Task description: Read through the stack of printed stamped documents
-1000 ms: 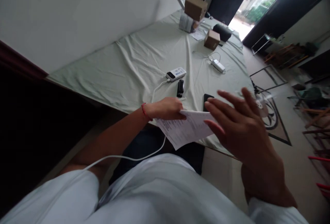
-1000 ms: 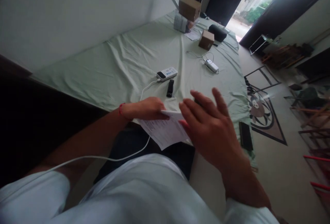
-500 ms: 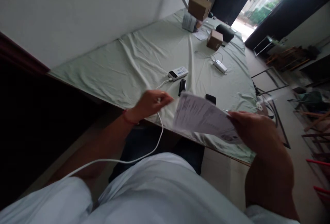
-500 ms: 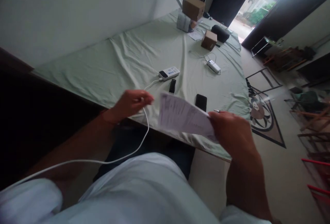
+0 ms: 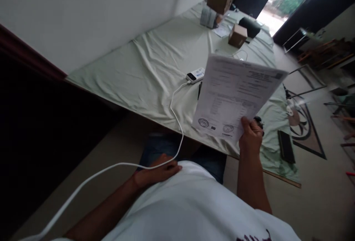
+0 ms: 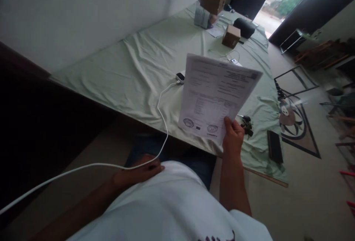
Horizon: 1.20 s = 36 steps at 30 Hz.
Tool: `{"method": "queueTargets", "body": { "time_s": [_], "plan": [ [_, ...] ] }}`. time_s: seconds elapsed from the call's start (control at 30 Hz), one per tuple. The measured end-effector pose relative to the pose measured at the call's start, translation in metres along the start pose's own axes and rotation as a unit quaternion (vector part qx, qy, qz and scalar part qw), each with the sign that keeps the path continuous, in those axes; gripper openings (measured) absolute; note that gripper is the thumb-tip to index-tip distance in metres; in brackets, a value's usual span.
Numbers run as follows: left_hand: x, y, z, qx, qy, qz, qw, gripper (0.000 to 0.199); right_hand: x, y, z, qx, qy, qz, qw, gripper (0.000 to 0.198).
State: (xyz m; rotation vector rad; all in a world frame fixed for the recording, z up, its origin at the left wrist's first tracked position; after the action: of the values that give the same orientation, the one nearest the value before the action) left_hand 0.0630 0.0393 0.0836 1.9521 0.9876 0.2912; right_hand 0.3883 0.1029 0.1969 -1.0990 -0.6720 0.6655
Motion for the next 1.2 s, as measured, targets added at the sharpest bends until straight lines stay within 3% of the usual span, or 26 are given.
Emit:
{"method": "queueTargets", "body": {
  "time_s": [0.1, 0.17, 0.3, 0.4, 0.5, 0.6, 0.77, 0.9, 1.0, 1.2],
  "plan": [
    [0.025, 0.037, 0.002, -0.083, 0.001, 0.07, 0.994, 0.027, -0.007, 0.011, -0.012, 0.038, 0.037, 0.019, 0.998, 0.035],
    [0.044, 0.056, -0.006, -0.193, 0.024, 0.094, 0.976, 0.041, -0.009, 0.013, -0.022, 0.055, 0.054, 0.028, 0.997, 0.036],
    [0.074, 0.064, -0.045, -0.416, 0.204, 0.085, 0.882, 0.067, -0.005, 0.008, -0.041, 0.064, 0.082, -0.003, 0.995, 0.037],
    [0.087, 0.062, -0.082, -0.396, 0.341, 0.094, 0.848, 0.063, 0.003, 0.005, -0.039, 0.06, 0.074, -0.034, 0.995, 0.036],
    [0.103, 0.063, -0.114, -0.27, 0.407, 0.099, 0.867, 0.071, 0.008, 0.007, -0.021, 0.039, 0.035, -0.044, 0.998, 0.033],
    [0.124, 0.067, -0.134, -0.195, 0.383, 0.129, 0.894, 0.082, 0.011, 0.012, -0.001, -0.014, -0.002, -0.049, 0.999, 0.034],
    [0.156, 0.055, -0.138, -0.125, 0.276, 0.092, 0.948, 0.062, 0.013, 0.043, 0.013, -0.037, -0.079, -0.016, 0.996, 0.038],
    [0.168, 0.038, -0.135, -0.179, 0.212, 0.062, 0.959, 0.056, 0.015, 0.067, 0.009, -0.022, -0.115, 0.042, 0.992, 0.036],
    [0.17, 0.033, -0.133, -0.207, 0.184, 0.051, 0.959, 0.05, 0.019, 0.068, 0.008, -0.012, -0.143, 0.032, 0.989, 0.035],
    [0.165, 0.036, -0.117, -0.131, 0.155, 0.062, 0.977, 0.047, 0.027, 0.071, 0.005, -0.052, -0.147, 0.062, 0.986, 0.048]
  ]
}}
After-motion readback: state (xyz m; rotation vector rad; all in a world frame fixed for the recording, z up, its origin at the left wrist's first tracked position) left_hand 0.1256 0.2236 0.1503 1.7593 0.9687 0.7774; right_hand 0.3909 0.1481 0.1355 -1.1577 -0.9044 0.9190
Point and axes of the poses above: each hand's wrist, its own x-axis towards the middle knuckle, its own z-axis out of the palm, y = z × x, the point moved 7 cm from there along x, towards the middle knuckle, and after that the axes turned 15 degrees about x, right-handed, at the moved point
